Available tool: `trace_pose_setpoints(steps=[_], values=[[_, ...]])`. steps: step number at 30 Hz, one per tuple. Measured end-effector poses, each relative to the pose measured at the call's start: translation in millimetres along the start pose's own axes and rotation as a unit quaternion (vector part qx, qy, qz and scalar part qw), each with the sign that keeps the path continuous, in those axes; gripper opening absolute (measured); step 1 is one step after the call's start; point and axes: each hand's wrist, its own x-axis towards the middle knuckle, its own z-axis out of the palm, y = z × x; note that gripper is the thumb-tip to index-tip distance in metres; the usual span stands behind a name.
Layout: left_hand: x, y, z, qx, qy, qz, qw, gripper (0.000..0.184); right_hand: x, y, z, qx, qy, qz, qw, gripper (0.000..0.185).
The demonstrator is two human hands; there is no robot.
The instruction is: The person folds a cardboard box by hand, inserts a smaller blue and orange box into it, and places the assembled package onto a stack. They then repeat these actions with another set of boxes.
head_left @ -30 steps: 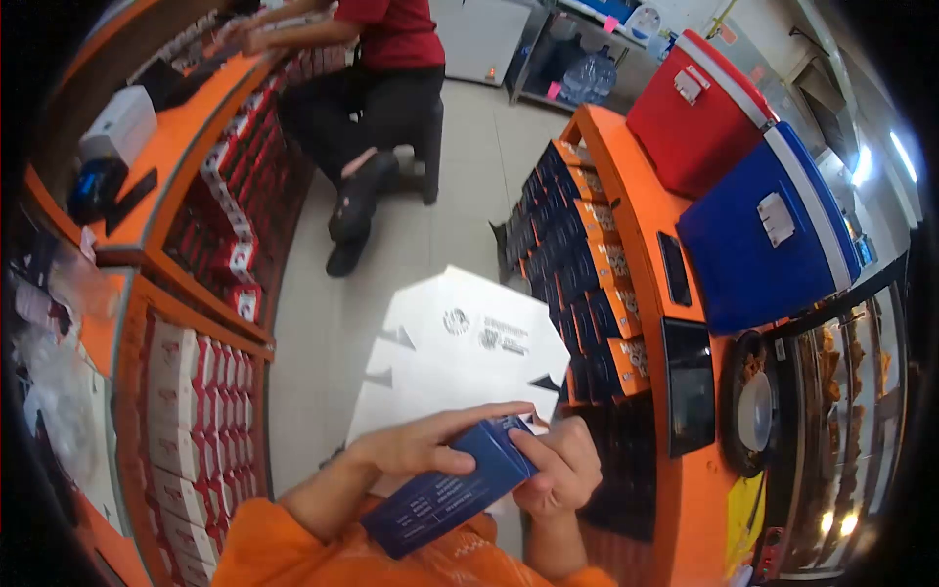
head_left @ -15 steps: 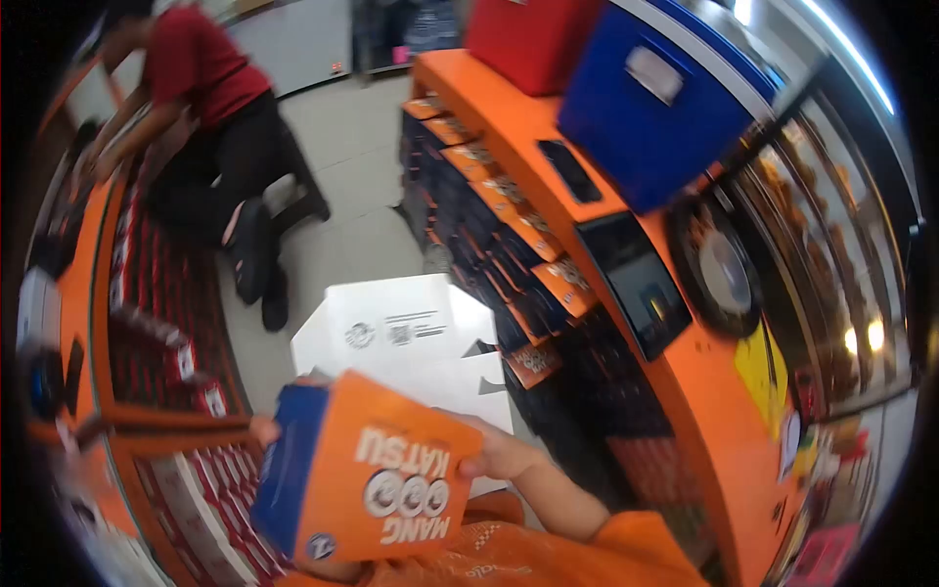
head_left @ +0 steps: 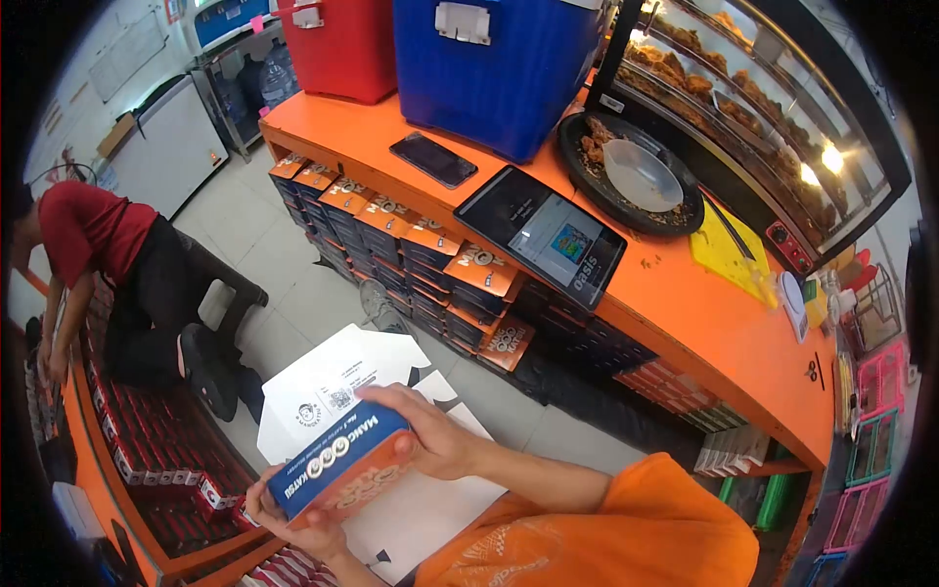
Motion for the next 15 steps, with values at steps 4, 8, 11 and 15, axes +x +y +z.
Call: trace_pose_setpoints(steps=[4,8,11,15], values=[[-1,2,9,0.013,0.022,-0.046,0.999,0.090,-4,29,12,-0.029,0.073,-0.117,0.990,0.068],[0,6,14,0.022,-0.011,-0.058,0.998,0.077,3,39,15,-0.033,0.092,-0.101,0.990,0.055],[-2,-3,11,-0.028,-0.006,-0.075,0.997,0.073,7,23,14,-0.015,0.074,-0.077,0.994,0.043],[0,4,13,-0.036,-0.026,-0.074,0.996,0.065,3,19,14,0.008,0.069,-0.057,0.996,0.036]])
